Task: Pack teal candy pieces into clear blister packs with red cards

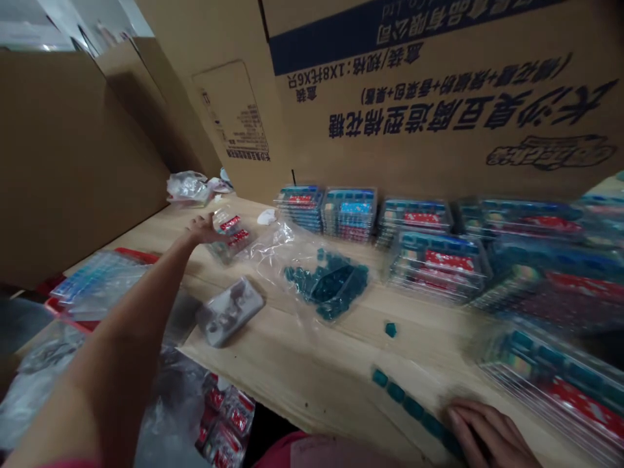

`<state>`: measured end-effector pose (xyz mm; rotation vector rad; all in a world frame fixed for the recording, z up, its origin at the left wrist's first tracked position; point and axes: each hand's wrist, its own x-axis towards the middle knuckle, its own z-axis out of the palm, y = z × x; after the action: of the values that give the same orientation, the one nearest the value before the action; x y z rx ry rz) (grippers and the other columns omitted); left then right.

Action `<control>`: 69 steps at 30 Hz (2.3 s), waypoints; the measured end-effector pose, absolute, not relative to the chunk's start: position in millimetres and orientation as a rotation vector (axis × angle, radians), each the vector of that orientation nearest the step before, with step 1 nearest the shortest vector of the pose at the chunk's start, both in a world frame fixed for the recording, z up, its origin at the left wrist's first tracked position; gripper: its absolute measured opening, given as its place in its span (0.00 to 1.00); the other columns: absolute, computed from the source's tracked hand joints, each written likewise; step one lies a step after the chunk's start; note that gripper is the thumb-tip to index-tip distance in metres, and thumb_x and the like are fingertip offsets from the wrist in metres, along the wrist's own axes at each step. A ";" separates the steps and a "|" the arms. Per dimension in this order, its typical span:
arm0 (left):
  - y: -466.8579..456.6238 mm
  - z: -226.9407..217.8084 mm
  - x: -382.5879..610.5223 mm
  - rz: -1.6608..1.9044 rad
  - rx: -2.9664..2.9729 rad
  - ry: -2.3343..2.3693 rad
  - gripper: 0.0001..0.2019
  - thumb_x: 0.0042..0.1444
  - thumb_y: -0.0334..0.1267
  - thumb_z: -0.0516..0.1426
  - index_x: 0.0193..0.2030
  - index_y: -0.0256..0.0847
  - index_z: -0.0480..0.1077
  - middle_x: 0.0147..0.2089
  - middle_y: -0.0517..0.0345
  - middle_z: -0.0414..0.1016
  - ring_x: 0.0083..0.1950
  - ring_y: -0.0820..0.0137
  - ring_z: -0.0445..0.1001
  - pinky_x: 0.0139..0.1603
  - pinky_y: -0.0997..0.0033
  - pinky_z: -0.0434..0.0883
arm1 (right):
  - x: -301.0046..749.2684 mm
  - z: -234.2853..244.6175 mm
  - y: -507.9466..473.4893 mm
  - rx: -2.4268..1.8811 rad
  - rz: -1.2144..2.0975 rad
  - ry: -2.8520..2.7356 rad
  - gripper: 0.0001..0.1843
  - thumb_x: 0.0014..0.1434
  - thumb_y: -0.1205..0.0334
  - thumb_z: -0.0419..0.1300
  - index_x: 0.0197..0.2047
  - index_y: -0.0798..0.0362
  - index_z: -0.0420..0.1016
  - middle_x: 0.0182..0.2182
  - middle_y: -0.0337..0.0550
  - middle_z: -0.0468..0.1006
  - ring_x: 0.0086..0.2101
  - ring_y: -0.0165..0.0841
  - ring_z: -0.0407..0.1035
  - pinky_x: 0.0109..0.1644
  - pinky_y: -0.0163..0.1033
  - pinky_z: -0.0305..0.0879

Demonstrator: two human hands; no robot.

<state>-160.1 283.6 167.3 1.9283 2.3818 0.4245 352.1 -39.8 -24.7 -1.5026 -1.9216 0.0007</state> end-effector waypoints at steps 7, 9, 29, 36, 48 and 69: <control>206.6 155.8 -75.5 0.351 2.544 1.918 0.56 0.37 0.67 0.60 0.65 0.28 0.48 0.60 0.44 0.55 0.63 0.39 0.53 0.58 0.37 0.55 | 335.2 3.8 -38.9 -1.663 0.188 -1.841 0.10 0.63 0.59 0.51 0.35 0.50 0.72 0.33 0.45 0.75 0.37 0.38 0.69 0.42 0.46 0.67; 154.6 122.3 -45.3 0.367 2.716 1.547 0.59 0.27 0.67 0.63 0.63 0.32 0.53 0.57 0.43 0.60 0.59 0.44 0.59 0.58 0.41 0.58 | 337.3 4.5 -36.0 -1.681 0.213 -1.834 0.10 0.63 0.60 0.51 0.35 0.50 0.72 0.33 0.45 0.75 0.37 0.38 0.68 0.42 0.45 0.67; -7.0 43.8 -38.4 0.869 2.272 1.681 0.15 0.56 0.45 0.56 0.48 0.42 0.65 0.48 0.51 0.70 0.50 0.61 0.70 0.50 0.57 0.69 | 331.2 18.6 -58.0 -1.529 0.253 -2.554 0.40 0.49 0.49 0.62 0.63 0.51 0.57 0.61 0.55 0.61 0.60 0.51 0.54 0.59 0.57 0.57; -31.3 16.2 -29.8 0.727 2.528 1.480 0.27 0.52 0.49 0.60 0.54 0.40 0.57 0.56 0.41 0.64 0.57 0.55 0.65 0.54 0.51 0.67 | 336.9 5.1 -107.9 -1.522 0.053 -2.520 0.33 0.55 0.60 0.57 0.63 0.56 0.57 0.60 0.56 0.63 0.61 0.51 0.53 0.58 0.58 0.61; -44.3 44.0 17.0 1.022 3.069 0.551 0.14 0.60 0.32 0.51 0.53 0.40 0.63 0.49 0.46 0.75 0.56 0.64 0.70 0.50 0.63 0.70 | 300.5 36.2 -97.2 -0.997 -0.189 -2.503 0.23 0.64 0.70 0.49 0.62 0.54 0.61 0.55 0.53 0.71 0.57 0.41 0.63 0.56 0.51 0.67; 4.7 17.4 -27.7 0.874 1.647 1.615 0.21 0.51 0.47 0.57 0.48 0.36 0.70 0.35 0.57 0.70 0.24 0.77 0.64 0.25 0.75 0.65 | 221.9 -1.9 32.7 -1.241 0.460 -2.163 0.19 0.61 0.59 0.54 0.55 0.53 0.68 0.48 0.53 0.69 0.50 0.43 0.63 0.55 0.53 0.64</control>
<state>-27.7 4.7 17.4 1.6472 1.6149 0.8742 221.9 32.7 -1.9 -1.2409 -2.1629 0.4605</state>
